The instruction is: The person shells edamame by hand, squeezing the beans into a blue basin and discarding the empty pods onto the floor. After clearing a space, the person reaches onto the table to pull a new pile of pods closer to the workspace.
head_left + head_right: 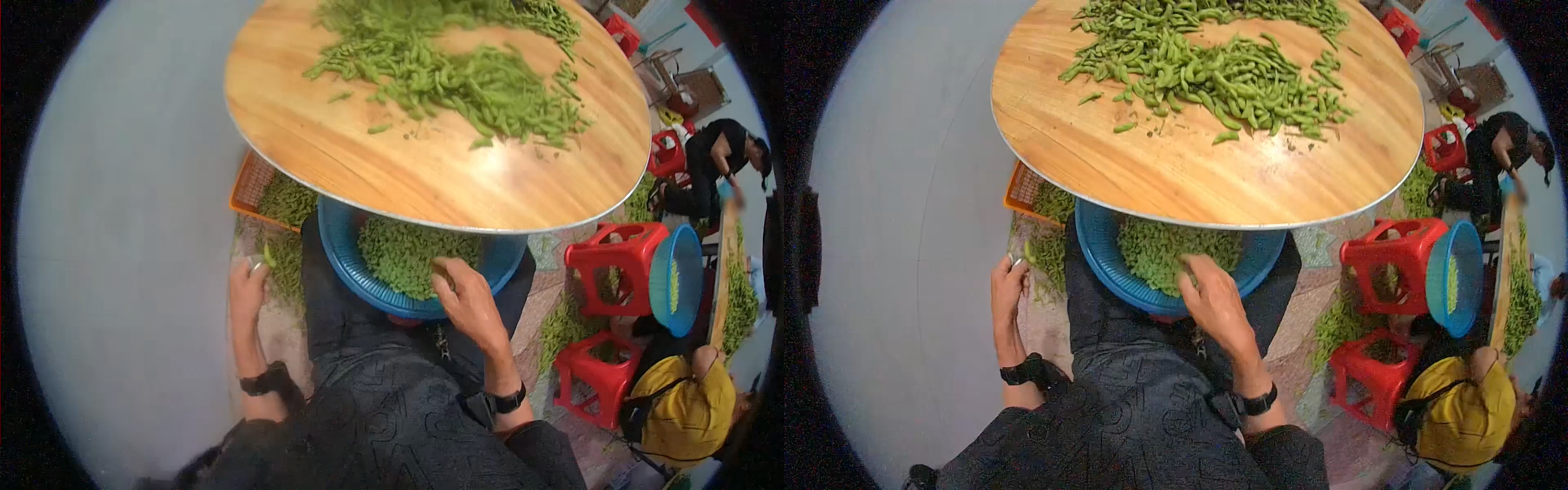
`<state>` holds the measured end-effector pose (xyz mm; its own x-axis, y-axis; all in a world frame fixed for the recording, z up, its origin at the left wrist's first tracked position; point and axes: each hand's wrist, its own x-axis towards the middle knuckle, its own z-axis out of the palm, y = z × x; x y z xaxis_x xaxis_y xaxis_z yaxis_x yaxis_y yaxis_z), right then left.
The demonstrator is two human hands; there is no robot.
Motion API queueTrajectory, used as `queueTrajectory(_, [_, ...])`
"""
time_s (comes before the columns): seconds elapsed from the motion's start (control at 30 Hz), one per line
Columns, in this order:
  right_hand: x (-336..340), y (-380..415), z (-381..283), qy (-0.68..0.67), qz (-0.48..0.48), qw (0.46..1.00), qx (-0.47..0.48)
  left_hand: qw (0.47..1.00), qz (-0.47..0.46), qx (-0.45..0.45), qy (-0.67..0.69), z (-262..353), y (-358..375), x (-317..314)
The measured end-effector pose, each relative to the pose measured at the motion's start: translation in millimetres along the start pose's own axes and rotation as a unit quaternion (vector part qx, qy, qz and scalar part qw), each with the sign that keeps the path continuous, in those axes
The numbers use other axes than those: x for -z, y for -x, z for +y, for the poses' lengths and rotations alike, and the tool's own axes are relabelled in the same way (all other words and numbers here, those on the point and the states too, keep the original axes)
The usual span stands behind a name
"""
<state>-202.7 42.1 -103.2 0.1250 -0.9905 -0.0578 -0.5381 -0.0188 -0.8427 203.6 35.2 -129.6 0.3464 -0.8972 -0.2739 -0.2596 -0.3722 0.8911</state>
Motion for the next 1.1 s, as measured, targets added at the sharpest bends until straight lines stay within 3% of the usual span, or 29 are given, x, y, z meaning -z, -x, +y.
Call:
queueTrajectory(0.03, [8.4, -3.3, -9.8, 0.008, -0.001, 1.0, 0.005, 0.998, 0.017, 0.028, -0.051, -21.4, -7.2, 9.3])
queueTrajectory(0.1, [21.8, -10.1, -25.9, -0.158, 0.016, 0.987, -0.021, 0.993, 0.033, 0.056, -0.095, -51.5, -13.9, 16.0])
queueTrajectory(0.13, [29.4, -19.5, -34.2, -0.136, 0.082, 0.987, 0.024, 0.994, 0.038, 0.06, -0.085, -60.7, -14.1, 15.7])
queueTrajectory(0.23, [56.3, -66.1, -51.6, -0.044, 0.161, 0.986, 0.007, 0.994, 0.035, 0.064, -0.077, -64.2, -12.4, 7.2])
queueTrajectory(0.3, [65.6, -114.6, -47.5, 0.009, 0.196, 0.973, 0.119, 0.995, 0.03, 0.063, -0.078, -60.6, -13.7, 2.7])
queueTrajectory(0.47, [60.9, -199.9, -42.0, 0.166, 0.22, 0.948, 0.161, 0.998, 0.043, 0.003, -0.053, -44.6, -17.0, -8.0])
queueTrajectory(0.57, [55.5, -229.8, -17.2, 0.263, 0.225, 0.917, 0.2, 0.998, 0.02, 0.028, -0.052, -30.1, -13.2, -5.9])
queueTrajectory(0.67, [55.9, -238.3, -11.8, 0.256, 0.231, 0.906, 0.246, 0.999, 0.015, 0.032, -0.014, -16.1, -9.7, -5.9])
queueTrajectory(0.77, [55.9, -224.9, -21.0, 0.25, 0.215, 0.923, 0.199, 1.0, 0.007, 0.017, -0.001, -0.1, -5.6, -7.7])
queueTrajectory(0.87, [56.0, -196.2, -34.6, 0.219, 0.209, 0.935, 0.182, 0.998, -0.012, -0.001, 0.067, 53.5, 5.9, -27.9])
queueTrajectory(1.1, [38.6, -132.4, -43.9, -0.04, 0.167, 0.977, 0.129, 0.958, -0.226, -0.065, 0.165, 145.6, 17.1, -105.8])
